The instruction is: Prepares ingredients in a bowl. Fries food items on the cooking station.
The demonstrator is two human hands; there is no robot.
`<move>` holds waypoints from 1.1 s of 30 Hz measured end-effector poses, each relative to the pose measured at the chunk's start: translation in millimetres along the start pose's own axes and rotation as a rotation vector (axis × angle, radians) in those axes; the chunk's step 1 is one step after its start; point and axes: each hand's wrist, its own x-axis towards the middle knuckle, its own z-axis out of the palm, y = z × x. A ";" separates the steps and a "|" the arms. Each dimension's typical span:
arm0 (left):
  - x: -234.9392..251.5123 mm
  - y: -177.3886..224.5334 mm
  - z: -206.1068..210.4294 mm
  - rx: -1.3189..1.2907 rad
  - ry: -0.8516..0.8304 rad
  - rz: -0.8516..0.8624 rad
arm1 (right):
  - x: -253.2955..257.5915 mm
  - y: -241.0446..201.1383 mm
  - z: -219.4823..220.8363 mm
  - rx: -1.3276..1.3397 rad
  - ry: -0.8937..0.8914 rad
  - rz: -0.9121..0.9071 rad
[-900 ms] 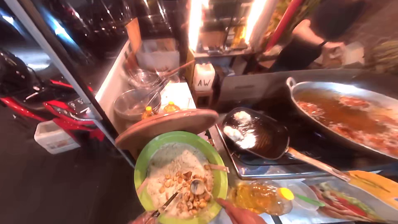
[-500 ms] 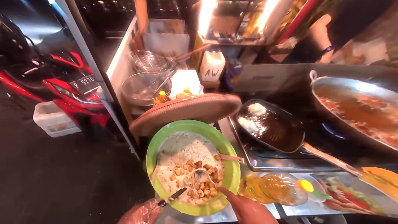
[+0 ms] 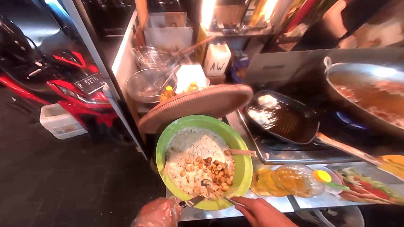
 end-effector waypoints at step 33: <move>-6.8 -22.9 44.2 -0.596 0.325 0.176 | -17.0 20.6 91.6 -0.169 0.709 -0.137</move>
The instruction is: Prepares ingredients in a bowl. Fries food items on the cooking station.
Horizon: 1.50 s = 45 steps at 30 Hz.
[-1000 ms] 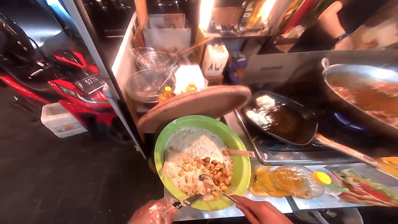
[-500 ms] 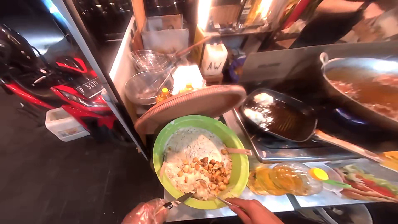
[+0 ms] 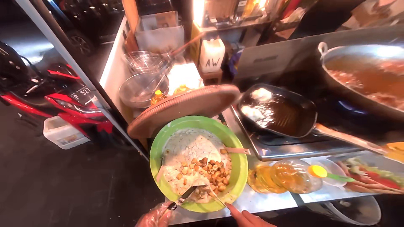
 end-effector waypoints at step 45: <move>18.6 4.1 -23.1 0.513 -0.171 -0.068 | 18.6 -31.5 10.1 0.049 -0.089 0.051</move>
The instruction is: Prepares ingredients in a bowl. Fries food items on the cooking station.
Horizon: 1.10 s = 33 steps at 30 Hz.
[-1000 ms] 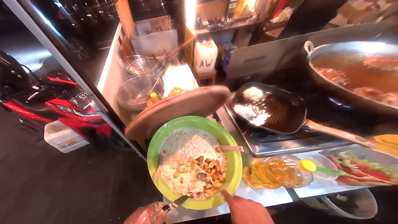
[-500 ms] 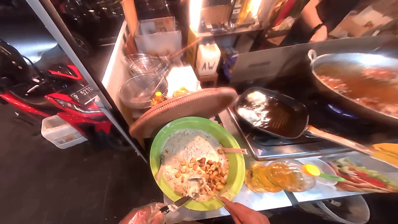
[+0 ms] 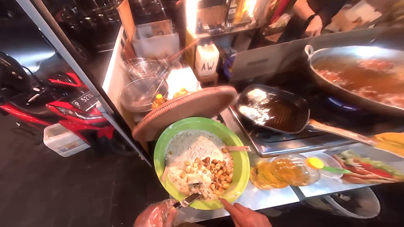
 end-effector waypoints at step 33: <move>-54.7 -41.1 31.0 -0.340 0.345 0.005 | 60.4 39.9 -56.3 0.964 -0.862 0.647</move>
